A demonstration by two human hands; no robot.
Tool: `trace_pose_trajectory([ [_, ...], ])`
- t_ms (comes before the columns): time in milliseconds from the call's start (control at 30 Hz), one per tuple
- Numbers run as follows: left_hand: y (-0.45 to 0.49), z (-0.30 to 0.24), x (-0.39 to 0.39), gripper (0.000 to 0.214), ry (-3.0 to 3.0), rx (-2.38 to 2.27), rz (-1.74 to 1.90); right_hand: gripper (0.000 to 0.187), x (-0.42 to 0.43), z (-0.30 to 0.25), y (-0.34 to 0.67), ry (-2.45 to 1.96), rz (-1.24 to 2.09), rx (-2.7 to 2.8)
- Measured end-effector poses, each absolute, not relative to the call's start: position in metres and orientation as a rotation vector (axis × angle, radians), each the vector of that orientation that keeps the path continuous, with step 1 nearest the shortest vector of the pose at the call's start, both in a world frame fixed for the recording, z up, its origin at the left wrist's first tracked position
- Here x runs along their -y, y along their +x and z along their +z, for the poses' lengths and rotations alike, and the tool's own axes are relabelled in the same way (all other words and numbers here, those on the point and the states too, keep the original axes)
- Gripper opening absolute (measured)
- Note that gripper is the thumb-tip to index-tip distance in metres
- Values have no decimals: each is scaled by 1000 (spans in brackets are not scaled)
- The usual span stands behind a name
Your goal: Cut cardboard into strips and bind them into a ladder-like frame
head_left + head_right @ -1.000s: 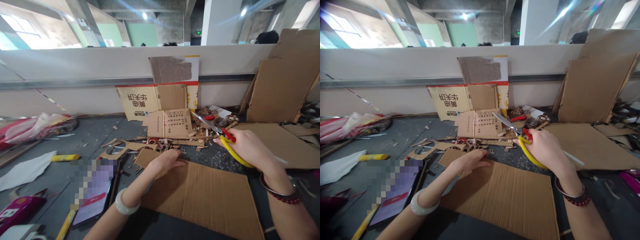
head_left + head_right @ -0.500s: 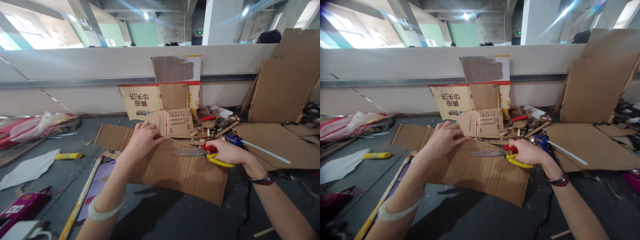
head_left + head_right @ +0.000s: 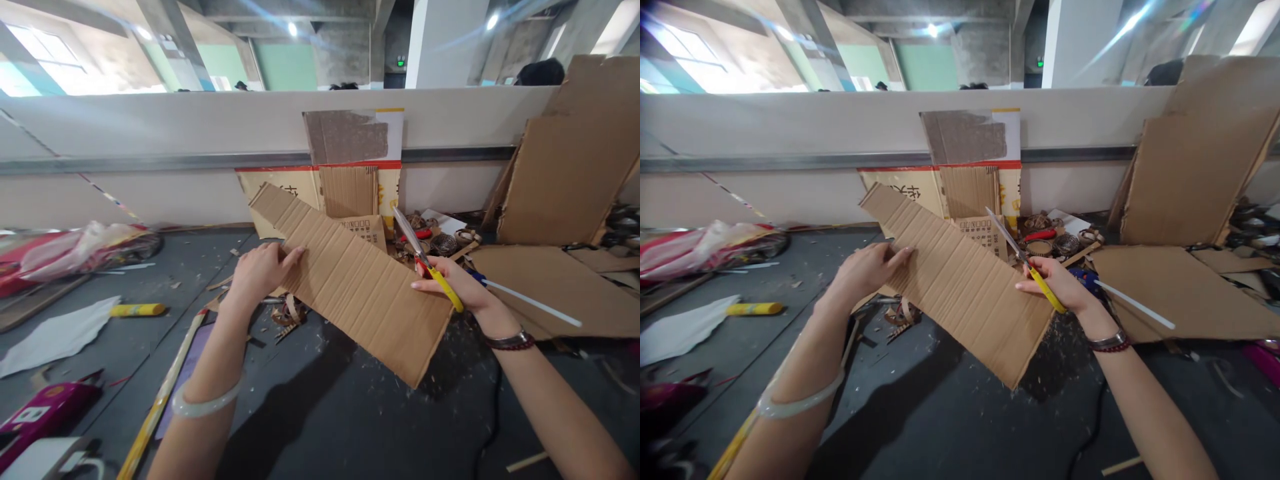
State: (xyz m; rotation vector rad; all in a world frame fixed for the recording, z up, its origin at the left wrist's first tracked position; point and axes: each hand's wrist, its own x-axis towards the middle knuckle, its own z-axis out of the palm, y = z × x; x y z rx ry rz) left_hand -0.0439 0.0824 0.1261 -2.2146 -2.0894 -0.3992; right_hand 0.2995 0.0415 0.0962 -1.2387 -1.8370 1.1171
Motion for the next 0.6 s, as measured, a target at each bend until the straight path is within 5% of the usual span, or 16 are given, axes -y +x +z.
trace_pose_trajectory([
  [333,-58,110,-106,58,-1975,2122,-717,35,-43,81,284,-1206,1172,1849],
  [600,-113,123,-102,72,-1356,2209,-714,36,-53,69,314,-1563,479,2246],
])
